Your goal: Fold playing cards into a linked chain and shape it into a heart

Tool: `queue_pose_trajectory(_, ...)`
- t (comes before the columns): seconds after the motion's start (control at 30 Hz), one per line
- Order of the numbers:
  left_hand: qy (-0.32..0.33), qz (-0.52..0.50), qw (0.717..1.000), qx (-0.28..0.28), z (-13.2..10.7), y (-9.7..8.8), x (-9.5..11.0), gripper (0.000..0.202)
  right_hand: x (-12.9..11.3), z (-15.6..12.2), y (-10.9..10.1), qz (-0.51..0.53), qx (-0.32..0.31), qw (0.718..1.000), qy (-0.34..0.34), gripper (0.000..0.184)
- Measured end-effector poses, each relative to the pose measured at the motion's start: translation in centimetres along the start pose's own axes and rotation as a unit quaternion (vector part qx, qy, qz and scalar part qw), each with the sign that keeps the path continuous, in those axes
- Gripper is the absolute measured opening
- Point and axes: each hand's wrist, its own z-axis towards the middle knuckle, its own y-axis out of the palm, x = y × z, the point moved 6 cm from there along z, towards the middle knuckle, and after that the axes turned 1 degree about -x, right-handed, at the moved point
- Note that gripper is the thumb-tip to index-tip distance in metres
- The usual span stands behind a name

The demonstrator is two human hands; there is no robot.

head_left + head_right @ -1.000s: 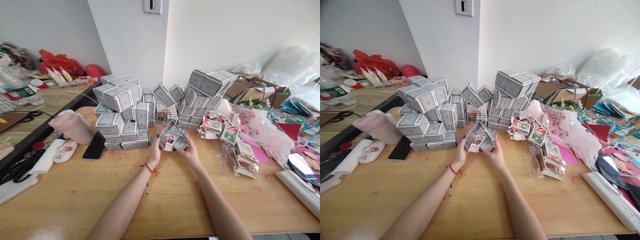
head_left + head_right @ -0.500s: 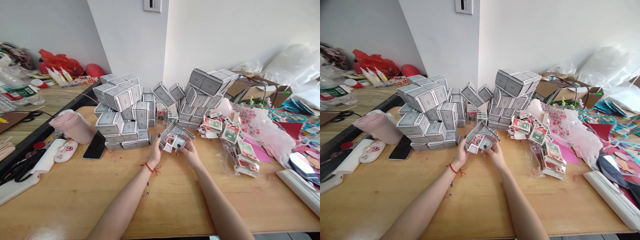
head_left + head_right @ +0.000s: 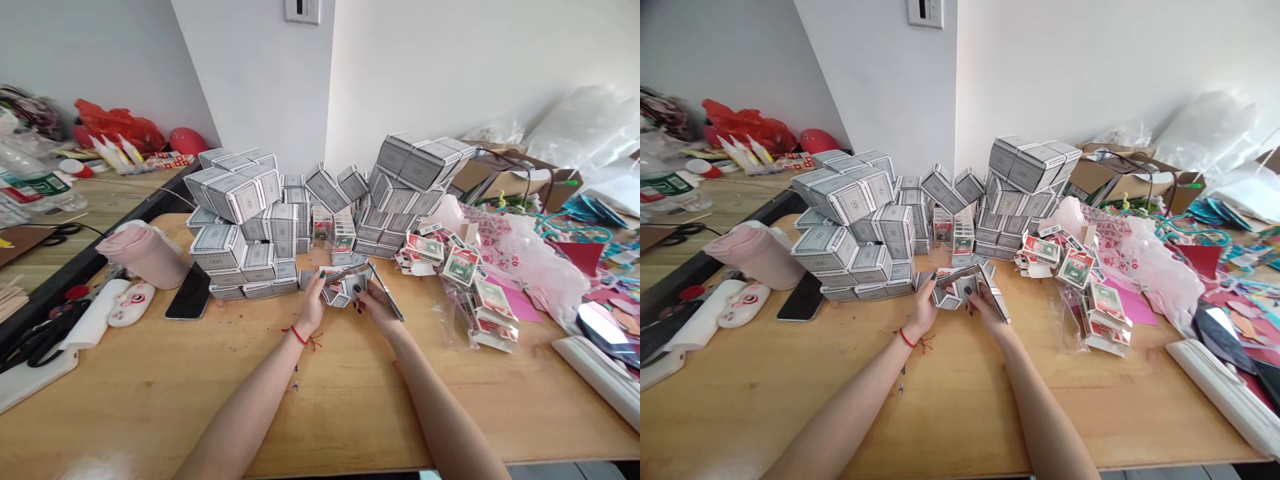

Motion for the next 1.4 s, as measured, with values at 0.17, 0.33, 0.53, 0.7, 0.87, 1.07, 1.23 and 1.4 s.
queue_pose_trajectory(0.17, -0.005, 0.014, 1.000, 0.022, 0.1, -0.2, 0.0, 0.028, 0.1, 0.1, 0.3, 0.033, -0.001, 0.999, 0.021, 0.030)
queue_pose_trajectory(0.33, 0.008, 0.090, 0.994, 0.056, 0.5, -1.2, -0.3, 0.027, 0.6, 0.5, 0.4, 0.071, 0.012, 0.997, 0.043, 0.038)
queue_pose_trajectory(0.53, 0.021, 0.116, 0.993, 0.009, 0.5, -0.8, -0.5, 0.029, 0.5, 0.3, 0.2, 0.063, -0.003, 0.997, 0.037, 0.039)
queue_pose_trajectory(0.7, -0.030, 0.054, 0.998, -0.020, 0.3, -0.1, -0.9, 0.029, 0.4, 0.0, 0.3, 0.070, -0.020, 0.997, 0.026, 0.039)
queue_pose_trajectory(0.87, 0.000, 0.116, 0.993, -0.033, -0.1, 0.1, -0.2, 0.030, 0.1, -0.2, 0.6, 0.057, -0.036, 0.997, 0.030, 0.031)
queue_pose_trajectory(1.07, 0.106, 0.259, 0.954, -0.105, -1.2, 1.7, 2.1, 0.036, -0.2, -0.3, 0.5, 0.056, -0.021, 0.998, 0.007, 0.032)
queue_pose_trajectory(1.23, 0.105, 0.295, 0.940, -0.133, -1.5, 2.4, 2.3, 0.038, -0.6, -0.5, 0.7, 0.064, -0.027, 0.998, 0.005, 0.030)
queue_pose_trajectory(1.4, 0.127, 0.305, 0.936, -0.123, -1.5, 2.2, 2.4, 0.035, -0.9, -0.9, 0.5, 0.050, -0.045, 0.998, -0.008, 0.025)
